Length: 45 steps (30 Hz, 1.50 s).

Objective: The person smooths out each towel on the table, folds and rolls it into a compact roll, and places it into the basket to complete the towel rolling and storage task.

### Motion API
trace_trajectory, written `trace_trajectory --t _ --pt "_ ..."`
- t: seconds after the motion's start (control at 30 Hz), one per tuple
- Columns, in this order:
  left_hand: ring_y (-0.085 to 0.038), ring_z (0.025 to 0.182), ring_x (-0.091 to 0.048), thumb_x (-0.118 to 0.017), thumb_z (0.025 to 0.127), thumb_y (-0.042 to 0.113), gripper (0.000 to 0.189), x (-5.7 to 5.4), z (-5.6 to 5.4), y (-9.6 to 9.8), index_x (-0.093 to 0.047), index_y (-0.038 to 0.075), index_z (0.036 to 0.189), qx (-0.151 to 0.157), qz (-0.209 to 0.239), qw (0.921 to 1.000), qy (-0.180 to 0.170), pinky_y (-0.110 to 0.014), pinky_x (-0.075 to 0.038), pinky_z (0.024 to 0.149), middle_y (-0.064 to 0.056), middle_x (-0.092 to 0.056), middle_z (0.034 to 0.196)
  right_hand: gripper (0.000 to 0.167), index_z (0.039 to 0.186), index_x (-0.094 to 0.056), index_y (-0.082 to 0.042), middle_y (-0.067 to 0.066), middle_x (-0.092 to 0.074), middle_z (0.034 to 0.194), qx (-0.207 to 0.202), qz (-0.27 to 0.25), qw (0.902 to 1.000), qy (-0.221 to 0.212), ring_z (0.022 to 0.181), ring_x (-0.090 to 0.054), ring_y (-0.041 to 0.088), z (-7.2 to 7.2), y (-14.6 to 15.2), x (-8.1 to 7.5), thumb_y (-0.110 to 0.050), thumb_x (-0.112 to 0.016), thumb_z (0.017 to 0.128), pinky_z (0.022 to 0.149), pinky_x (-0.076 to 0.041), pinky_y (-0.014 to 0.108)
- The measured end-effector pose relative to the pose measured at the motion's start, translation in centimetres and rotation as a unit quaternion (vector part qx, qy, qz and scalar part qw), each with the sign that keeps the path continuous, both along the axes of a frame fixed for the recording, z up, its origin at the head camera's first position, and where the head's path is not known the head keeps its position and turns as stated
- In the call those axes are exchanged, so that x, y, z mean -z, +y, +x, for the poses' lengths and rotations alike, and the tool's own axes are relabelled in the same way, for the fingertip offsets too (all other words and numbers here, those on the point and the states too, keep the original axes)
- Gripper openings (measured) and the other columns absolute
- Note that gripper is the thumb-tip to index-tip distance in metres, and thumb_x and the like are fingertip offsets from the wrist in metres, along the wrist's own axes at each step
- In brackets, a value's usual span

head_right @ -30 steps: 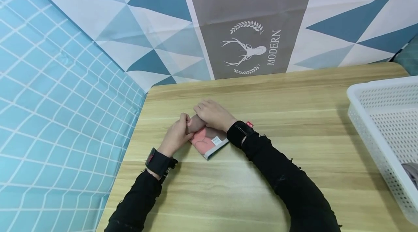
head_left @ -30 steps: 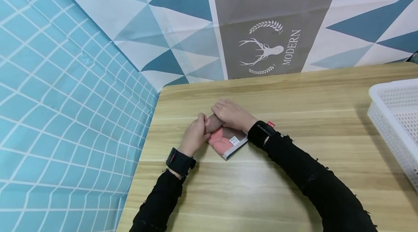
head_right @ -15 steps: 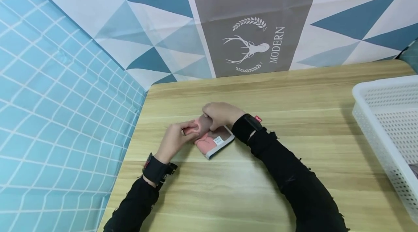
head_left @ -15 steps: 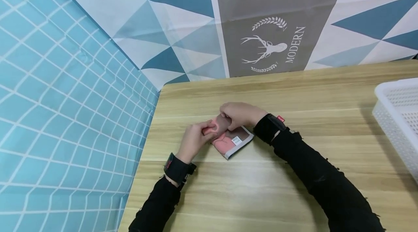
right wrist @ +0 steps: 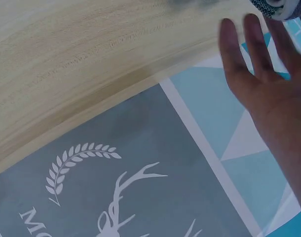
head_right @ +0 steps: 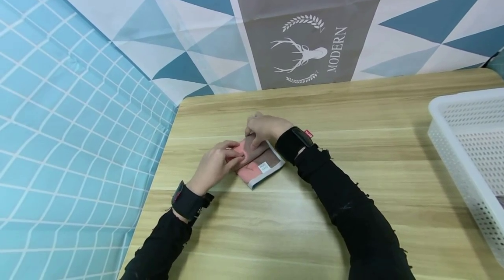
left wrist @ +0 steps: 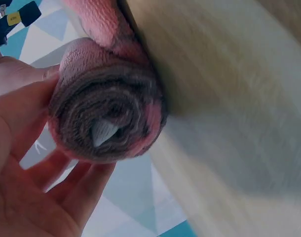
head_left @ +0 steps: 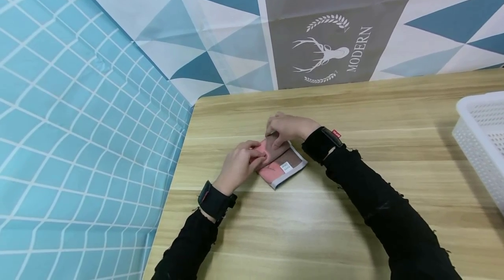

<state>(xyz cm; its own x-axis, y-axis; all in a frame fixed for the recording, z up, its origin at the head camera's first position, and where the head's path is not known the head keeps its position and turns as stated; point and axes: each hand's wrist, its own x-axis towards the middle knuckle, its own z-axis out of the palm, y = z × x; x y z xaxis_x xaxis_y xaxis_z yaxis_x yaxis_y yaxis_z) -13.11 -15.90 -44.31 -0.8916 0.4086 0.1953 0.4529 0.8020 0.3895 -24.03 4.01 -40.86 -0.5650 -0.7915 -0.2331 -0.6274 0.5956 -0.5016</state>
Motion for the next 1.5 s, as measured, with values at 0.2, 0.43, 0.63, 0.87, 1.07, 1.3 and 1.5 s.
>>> trace_trajectory --t 0.2,0.43,0.63,0.87,1.07,1.3,1.5 --pt "-0.025 0.107 -0.062 -0.078 0.087 0.028 0.042 0.1 -1.1 -0.6 -0.065 0.003 0.119 -0.038 0.051 0.9926 -0.103 -0.040 -0.050 0.092 -0.012 -0.066 0.119 0.019 0.095 -0.063 -0.006 0.002 -0.057 0.092 -0.011 0.041 0.9991 -0.003 0.084 -0.049 0.017 0.6 -0.5 -0.1 -0.012 -0.078 0.084 0.074 -0.042 0.029" --pt "-0.023 0.107 -0.064 -0.080 0.083 0.036 0.066 0.1 -1.5 -0.5 -0.058 0.003 0.136 -0.056 0.025 0.9856 -0.158 -0.040 -0.051 0.088 -0.015 -0.066 0.127 0.028 0.087 -0.055 -0.011 0.001 -0.054 0.090 -0.020 0.067 0.9970 0.032 0.082 -0.047 0.017 1.5 -0.8 -0.3 -0.012 -0.081 0.075 0.072 -0.041 0.030" --pt "-0.019 0.080 -0.065 -0.087 0.076 0.029 0.047 0.4 -1.9 -0.2 -0.066 0.005 0.110 -0.057 -0.004 0.9972 -0.049 -0.037 -0.051 0.069 -0.009 -0.071 0.097 0.031 0.084 -0.052 -0.015 -0.001 -0.052 0.084 -0.015 0.035 0.9969 0.069 0.076 -0.046 0.016 1.4 -0.6 0.9 -0.008 -0.079 0.070 0.068 -0.040 0.031" --pt "-0.024 0.080 -0.067 -0.084 0.081 0.025 0.036 1.2 -2.5 0.8 -0.062 0.004 0.100 -0.054 -0.091 0.9918 0.072 -0.038 -0.054 0.070 -0.010 -0.069 0.089 0.030 0.079 -0.056 -0.017 -0.005 -0.056 0.079 -0.004 -0.018 0.9898 0.141 0.070 -0.048 0.014 1.1 -0.5 2.2 -0.005 -0.080 0.067 0.064 -0.040 0.031" --pt "-0.022 0.068 -0.063 -0.076 0.089 0.033 0.034 0.8 -2.5 1.7 -0.058 0.004 0.086 -0.026 -0.129 0.9817 0.138 -0.034 -0.052 0.061 -0.008 -0.061 0.073 0.024 0.075 -0.061 -0.018 -0.006 -0.061 0.074 0.009 -0.069 0.9762 0.205 0.065 -0.049 0.014 1.3 -0.3 3.3 -0.007 -0.082 0.069 0.062 -0.043 0.033" --pt "-0.017 0.066 -0.058 -0.080 0.085 0.028 0.027 -1.6 -2.2 1.7 -0.065 0.007 0.077 0.012 -0.060 0.9980 0.018 -0.031 -0.049 0.062 -0.005 -0.063 0.075 0.019 0.070 -0.062 -0.018 -0.005 -0.059 0.065 -0.006 -0.092 0.9538 0.286 0.058 -0.049 0.012 2.9 0.3 4.5 -0.016 -0.077 0.080 0.058 -0.045 0.033" --pt "-0.025 0.085 -0.055 -0.094 0.067 0.021 0.047 -1.6 -3.2 1.9 -0.059 0.005 0.095 0.009 -0.073 0.9948 -0.071 -0.036 -0.048 0.073 -0.009 -0.059 0.090 0.023 0.073 -0.060 -0.018 -0.007 -0.055 0.066 -0.028 -0.052 0.9696 0.238 0.060 -0.049 0.011 4.5 1.0 3.5 -0.027 -0.080 0.078 0.060 -0.044 0.031"
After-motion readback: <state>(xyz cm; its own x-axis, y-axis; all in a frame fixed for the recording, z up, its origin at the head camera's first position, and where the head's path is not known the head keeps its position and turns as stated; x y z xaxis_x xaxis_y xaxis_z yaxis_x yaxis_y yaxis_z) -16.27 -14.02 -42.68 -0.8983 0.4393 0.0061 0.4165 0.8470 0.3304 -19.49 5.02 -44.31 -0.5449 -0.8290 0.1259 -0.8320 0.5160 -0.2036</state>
